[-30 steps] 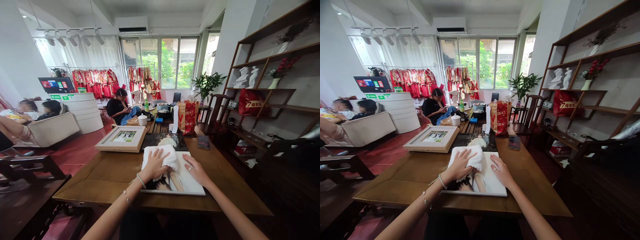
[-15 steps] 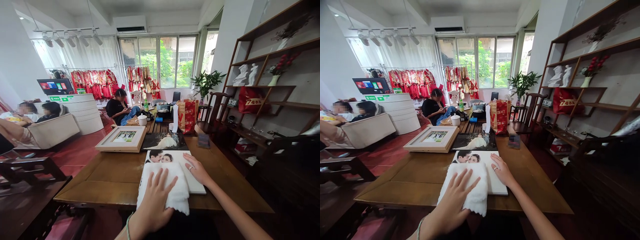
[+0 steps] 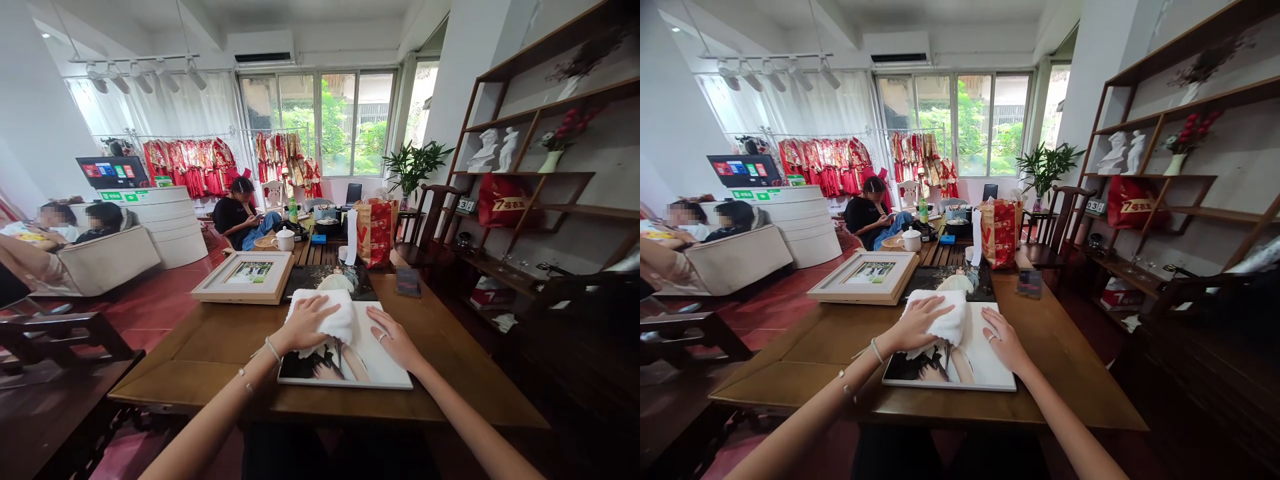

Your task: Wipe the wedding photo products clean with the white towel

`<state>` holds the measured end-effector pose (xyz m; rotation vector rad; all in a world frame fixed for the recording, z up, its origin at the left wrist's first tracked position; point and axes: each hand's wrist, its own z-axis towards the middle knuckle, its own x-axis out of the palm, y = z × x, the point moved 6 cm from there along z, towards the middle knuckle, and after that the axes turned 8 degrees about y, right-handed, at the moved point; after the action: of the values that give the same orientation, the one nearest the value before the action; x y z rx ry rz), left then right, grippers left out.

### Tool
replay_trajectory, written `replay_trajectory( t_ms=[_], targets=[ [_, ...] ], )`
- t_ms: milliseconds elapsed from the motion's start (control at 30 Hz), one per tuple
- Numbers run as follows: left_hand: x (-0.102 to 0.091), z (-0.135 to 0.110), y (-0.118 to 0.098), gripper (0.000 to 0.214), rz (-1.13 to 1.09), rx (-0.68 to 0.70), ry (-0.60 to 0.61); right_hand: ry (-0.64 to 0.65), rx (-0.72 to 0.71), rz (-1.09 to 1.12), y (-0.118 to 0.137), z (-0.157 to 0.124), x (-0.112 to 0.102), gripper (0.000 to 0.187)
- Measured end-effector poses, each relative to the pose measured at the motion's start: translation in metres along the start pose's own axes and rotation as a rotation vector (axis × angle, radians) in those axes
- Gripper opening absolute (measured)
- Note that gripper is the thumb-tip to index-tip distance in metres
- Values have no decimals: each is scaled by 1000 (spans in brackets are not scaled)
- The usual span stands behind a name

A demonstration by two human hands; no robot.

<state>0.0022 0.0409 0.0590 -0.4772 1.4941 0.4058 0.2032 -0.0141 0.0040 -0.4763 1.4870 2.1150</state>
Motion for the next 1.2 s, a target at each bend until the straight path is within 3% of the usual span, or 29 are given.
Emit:
replay_trajectory(
  t_ms=[233, 567, 667, 800, 1033, 1200],
  targets=[
    [4, 4, 7, 44, -3, -40, -10, -2, 0, 2, 0, -1, -1, 40],
    [-1, -68, -59, 71, -82, 87, 89, -22, -31, -8, -8, 0, -2, 39],
    [-4, -77, -68, 76, -84, 113, 122, -18, -40, -11, -8, 1, -2, 39],
    [-5, -59, -52, 80, -38, 92, 87, -14, -18, -7, -6, 0, -3, 40],
    [-2, 9, -4, 68, 81, -12, 22, -16, -3, 15, -7, 1, -2, 39],
    [4, 42, 8, 59, 108, -97, 28, -20, -29, 9, -8, 2, 0, 39]
  ],
)
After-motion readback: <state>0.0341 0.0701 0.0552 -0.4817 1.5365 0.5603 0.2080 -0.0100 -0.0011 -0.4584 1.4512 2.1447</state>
